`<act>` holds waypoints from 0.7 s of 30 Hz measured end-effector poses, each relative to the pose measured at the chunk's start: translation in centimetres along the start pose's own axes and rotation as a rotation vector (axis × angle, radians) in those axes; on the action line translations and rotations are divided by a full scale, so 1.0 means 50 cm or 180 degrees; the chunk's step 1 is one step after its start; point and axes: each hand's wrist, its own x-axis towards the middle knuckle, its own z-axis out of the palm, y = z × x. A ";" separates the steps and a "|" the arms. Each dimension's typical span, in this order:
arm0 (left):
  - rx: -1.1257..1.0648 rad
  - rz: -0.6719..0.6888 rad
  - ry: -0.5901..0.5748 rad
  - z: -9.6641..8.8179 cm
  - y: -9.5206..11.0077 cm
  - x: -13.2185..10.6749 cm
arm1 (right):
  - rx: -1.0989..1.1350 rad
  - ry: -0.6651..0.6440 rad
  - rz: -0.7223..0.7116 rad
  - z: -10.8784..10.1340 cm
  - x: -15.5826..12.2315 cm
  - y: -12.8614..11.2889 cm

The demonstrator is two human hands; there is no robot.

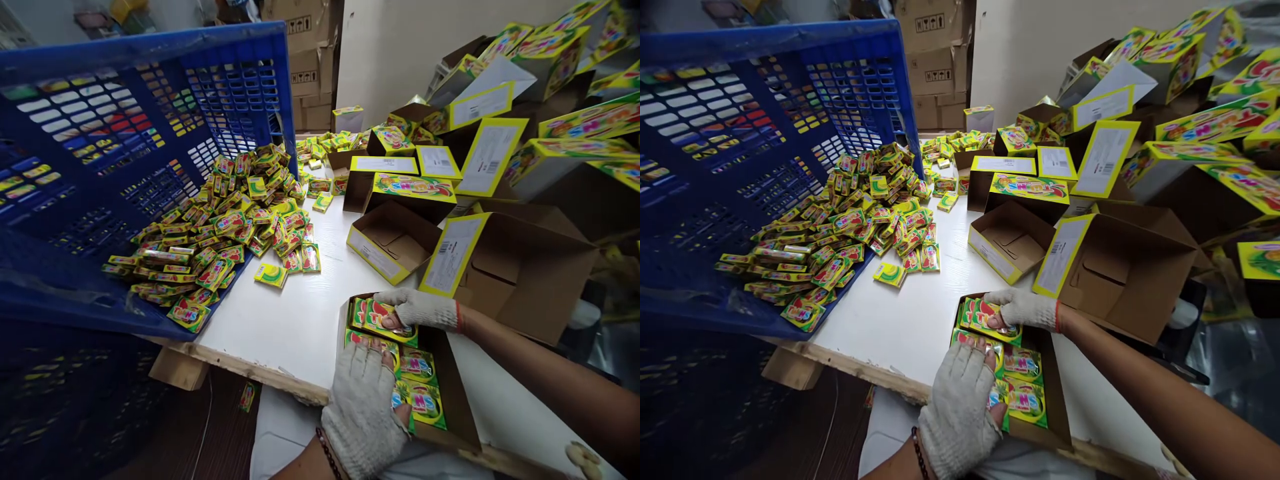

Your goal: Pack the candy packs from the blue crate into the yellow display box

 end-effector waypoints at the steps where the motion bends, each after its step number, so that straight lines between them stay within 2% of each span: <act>1: -0.0019 0.0006 -0.0019 0.000 0.000 0.000 | -0.0052 0.0022 0.0003 0.003 0.003 -0.002; 3: -0.0062 -0.0006 -0.0078 0.002 0.000 -0.001 | -0.0392 0.0222 0.0112 0.014 0.004 -0.013; 7: -0.0108 -0.0054 -0.0101 0.007 0.002 -0.006 | -0.1977 0.0845 0.0466 0.051 0.001 -0.050; 9: -0.0113 -0.0037 -0.0097 0.004 0.005 -0.004 | -0.2527 0.1012 0.0479 0.066 0.005 -0.064; 11: -0.0111 -0.0022 -0.0098 -0.009 0.005 0.006 | -0.2705 0.1005 0.0433 0.071 0.011 -0.073; 17: -0.0277 -0.0162 -0.0173 -0.072 -0.018 0.073 | -0.2779 0.0531 0.0411 0.049 0.021 -0.081; 21: -0.0158 -0.0008 -0.0131 -0.060 -0.035 0.080 | -0.2921 0.0585 0.0406 0.053 0.036 -0.079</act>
